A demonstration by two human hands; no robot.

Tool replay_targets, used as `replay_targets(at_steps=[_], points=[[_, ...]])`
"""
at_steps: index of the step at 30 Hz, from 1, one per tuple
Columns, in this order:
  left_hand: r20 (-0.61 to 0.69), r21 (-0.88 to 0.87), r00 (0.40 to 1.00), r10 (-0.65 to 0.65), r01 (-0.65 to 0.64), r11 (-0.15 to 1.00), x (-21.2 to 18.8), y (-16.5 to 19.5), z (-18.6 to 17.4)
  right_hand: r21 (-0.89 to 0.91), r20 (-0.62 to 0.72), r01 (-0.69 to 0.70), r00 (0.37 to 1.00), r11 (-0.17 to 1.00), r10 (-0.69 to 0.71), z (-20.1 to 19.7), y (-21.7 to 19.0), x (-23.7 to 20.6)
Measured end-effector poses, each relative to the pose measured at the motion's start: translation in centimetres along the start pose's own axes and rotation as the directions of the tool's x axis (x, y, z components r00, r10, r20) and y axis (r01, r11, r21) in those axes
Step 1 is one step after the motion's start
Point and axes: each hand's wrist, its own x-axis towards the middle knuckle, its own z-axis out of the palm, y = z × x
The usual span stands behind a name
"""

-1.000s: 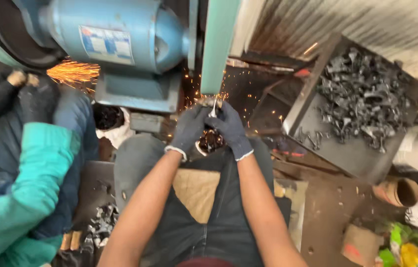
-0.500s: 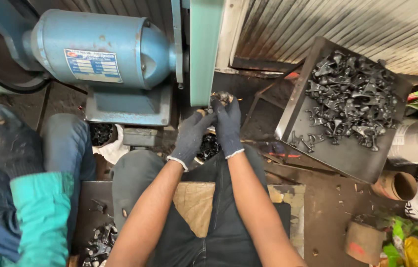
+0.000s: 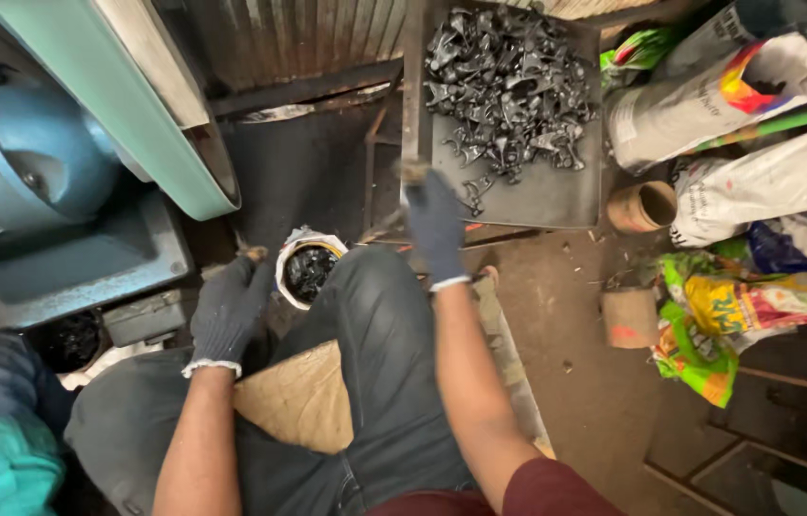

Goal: The person sits at a bench grinder and grinds small dark metal castings, holding each piece against the spinning abrasive belt with both gloved hands until sparks fly, then places the ground piece on a metal tray beside them and picks up the next piece from a container.

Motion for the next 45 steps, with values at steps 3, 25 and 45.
replay_targets(at_steps=[3,25,45], points=[[0.147,0.137,0.987,-0.063,0.042,0.99,0.1,1.3,-0.1,-0.229,0.199,-0.166,0.956,0.959,0.213,-3.3,5.1,0.4],[0.219,-0.517,0.952,0.214,-0.073,0.853,-2.7,-1.1,3.0,0.811,0.133,-0.162,0.987,0.562,0.092,0.5,-9.3,-4.1],[-0.08,-0.43,0.996,0.037,-0.068,0.9,-5.0,1.1,-2.6,0.795,0.56,-0.567,0.823,0.217,0.1,2.1,-16.3,-8.3]])
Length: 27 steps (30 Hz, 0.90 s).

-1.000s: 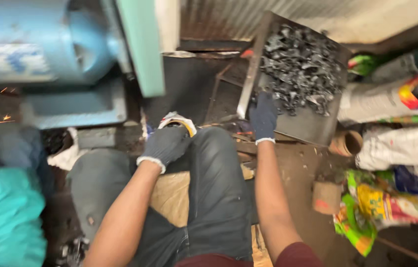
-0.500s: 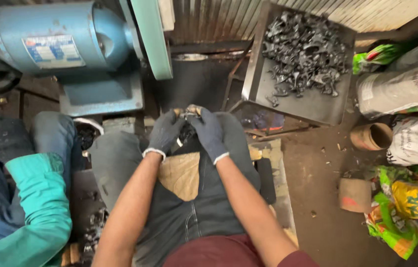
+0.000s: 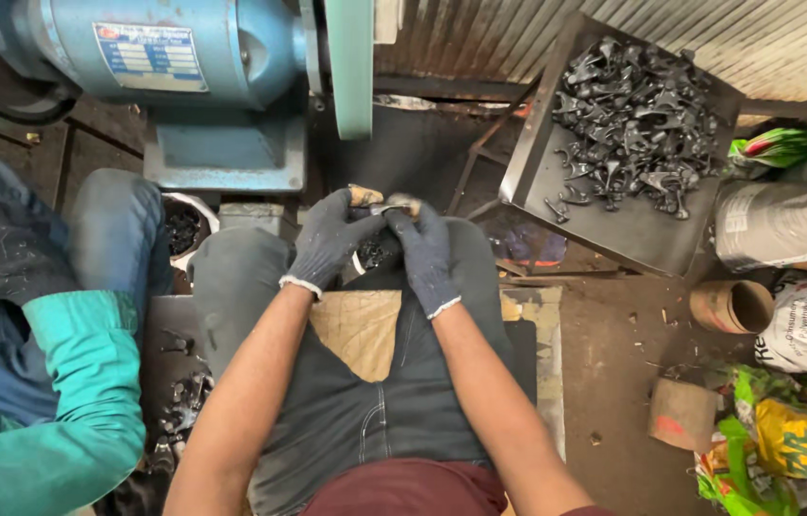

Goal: The person sits at a bench grinder and grinds small dark metal castings, holding each piece against the spinning abrasive belt with both gloved hands until sparks fly, then places the ground piece on a metal tray beside them and picks up the next piece from a container.

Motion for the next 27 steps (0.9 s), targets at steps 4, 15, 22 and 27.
replay_targets(at_steps=[4,15,22,27], points=[[-0.032,0.279,0.995,0.096,-0.084,0.957,-0.3,0.9,-0.6,-0.185,0.122,0.017,0.992,0.983,0.006,-1.1,-2.1,0.3],[-0.319,0.49,0.948,0.012,0.155,0.858,6.4,-5.5,0.1,-0.255,0.114,-0.104,0.984,0.961,0.137,4.4,3.2,7.1],[-0.47,0.148,0.882,-0.02,0.101,0.984,8.7,-9.8,0.6,-0.375,0.215,0.176,0.972,0.91,-0.1,3.4,7.2,10.3],[-0.363,0.212,0.93,-0.059,0.144,0.967,10.4,-8.7,3.5,-0.511,0.101,0.166,0.986,0.843,-0.133,1.6,5.7,11.0]])
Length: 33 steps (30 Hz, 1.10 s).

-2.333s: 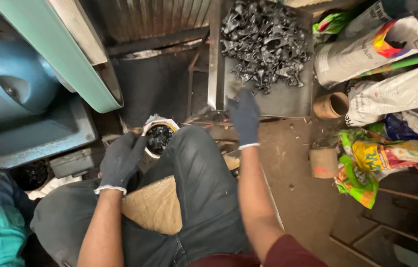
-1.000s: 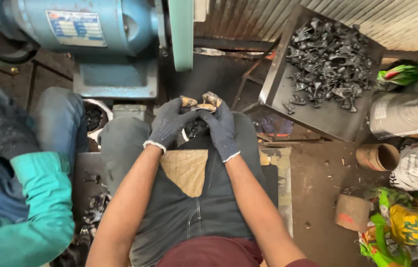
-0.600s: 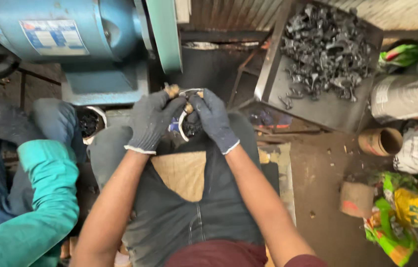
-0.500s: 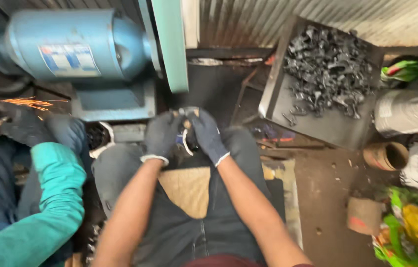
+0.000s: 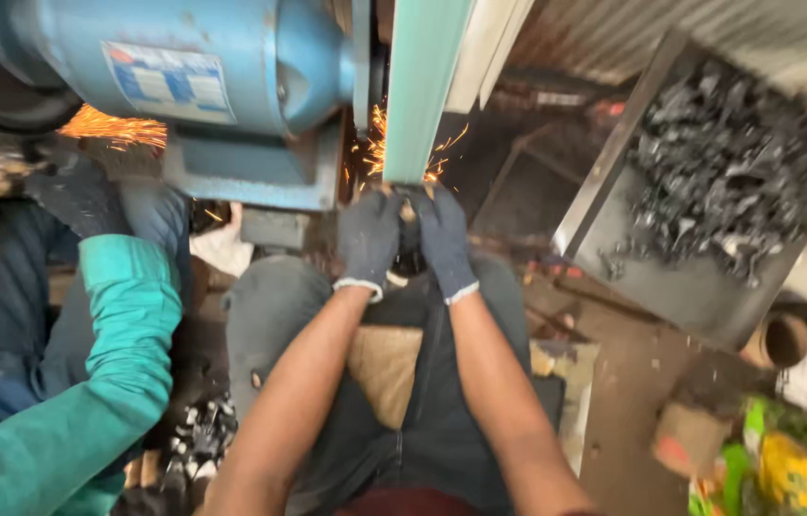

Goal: The person sits at a bench grinder and grinds small dark metal castings, holding each piece against the spinning abrasive belt with both gloved hands until sparks fly, then places the ground piece on a metal tray beside them and picks up the next piece from a container.

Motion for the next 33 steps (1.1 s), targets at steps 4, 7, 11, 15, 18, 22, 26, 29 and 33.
replay_targets(at_steps=[4,7,11,15,18,22,26,29,33], points=[[0.057,-0.358,0.993,0.104,-0.076,0.931,-1.2,2.9,-0.6,0.114,-0.14,-0.012,0.99,0.993,0.028,-2.1,-2.4,-2.0],[0.212,-0.311,0.964,0.162,-0.091,0.946,-3.4,4.4,-2.6,0.153,-0.251,0.13,0.964,0.98,-0.089,-2.9,-4.0,-5.3],[0.172,0.091,0.974,0.149,-0.166,0.982,-4.2,4.8,-5.1,0.162,-0.153,0.072,0.987,0.984,-0.047,-2.1,-4.6,-6.2],[0.028,-0.204,0.999,0.039,-0.032,0.978,-2.8,4.0,-5.2,0.202,0.026,-0.132,0.991,0.97,0.129,-0.2,-3.5,-3.3],[-0.037,-0.094,0.998,-0.045,0.041,0.995,-1.6,3.4,-3.9,0.373,0.076,-0.122,0.992,0.92,0.101,0.4,-3.0,-1.6],[0.051,0.032,0.998,0.03,-0.031,0.999,-0.5,3.3,-2.2,0.223,-0.066,-0.126,0.987,0.967,0.144,-0.2,-3.5,-1.4],[0.083,0.063,0.968,0.236,-0.242,0.968,-1.3,3.7,-1.6,0.31,-0.208,-0.013,0.975,0.951,0.082,-1.6,-4.1,-2.7],[0.121,0.213,0.945,0.305,-0.325,0.921,-2.8,3.7,-2.5,0.297,-0.245,0.161,0.965,0.941,-0.088,-2.7,-4.1,-4.0],[0.187,0.182,0.875,0.446,-0.477,0.86,-3.5,3.5,-5.2,0.048,-0.071,0.209,0.976,0.977,-0.206,-3.7,-4.2,-5.5]])
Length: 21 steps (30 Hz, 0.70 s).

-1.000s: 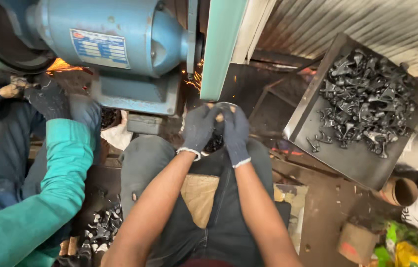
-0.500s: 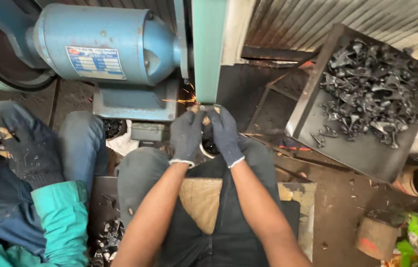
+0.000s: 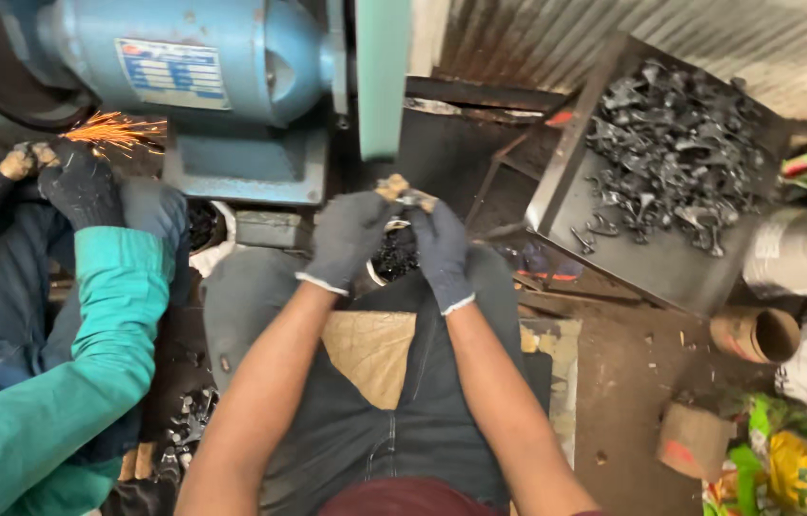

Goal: The person sits at a bench grinder and grinds small dark metal castings, holding each piece against the spinning abrasive belt with both gloved hands until sparks fly, then places the ground piece on a metal tray beside them and picks up the next piece from a container.

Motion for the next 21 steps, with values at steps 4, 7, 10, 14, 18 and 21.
replay_targets(at_steps=[4,7,10,14,18,21], points=[[0.09,-0.1,0.973,-0.214,0.222,0.97,0.2,-0.2,-1.0,-0.129,0.099,-0.117,0.986,0.985,0.13,-0.2,-0.7,0.5],[-0.022,-0.319,0.946,-0.323,0.299,0.899,0.7,0.4,0.0,-0.129,0.147,-0.274,0.945,0.953,0.292,0.0,-0.6,2.6],[0.019,-0.543,0.854,-0.519,0.445,0.712,1.5,0.9,1.2,-0.136,0.263,-0.318,0.901,0.938,0.344,0.1,0.5,5.5],[-0.028,-0.484,0.8,-0.599,0.514,0.708,2.3,0.1,1.4,-0.138,0.283,-0.166,0.938,0.976,0.199,1.8,2.4,6.7],[-0.036,-0.356,0.797,-0.603,0.554,0.753,2.3,-1.5,2.2,0.004,0.072,-0.198,0.978,0.98,0.197,4.2,4.3,3.8],[-0.099,-0.232,0.871,-0.481,0.449,0.863,2.4,-2.4,4.3,0.126,0.035,-0.391,0.92,0.911,0.39,4.7,5.7,2.1]])
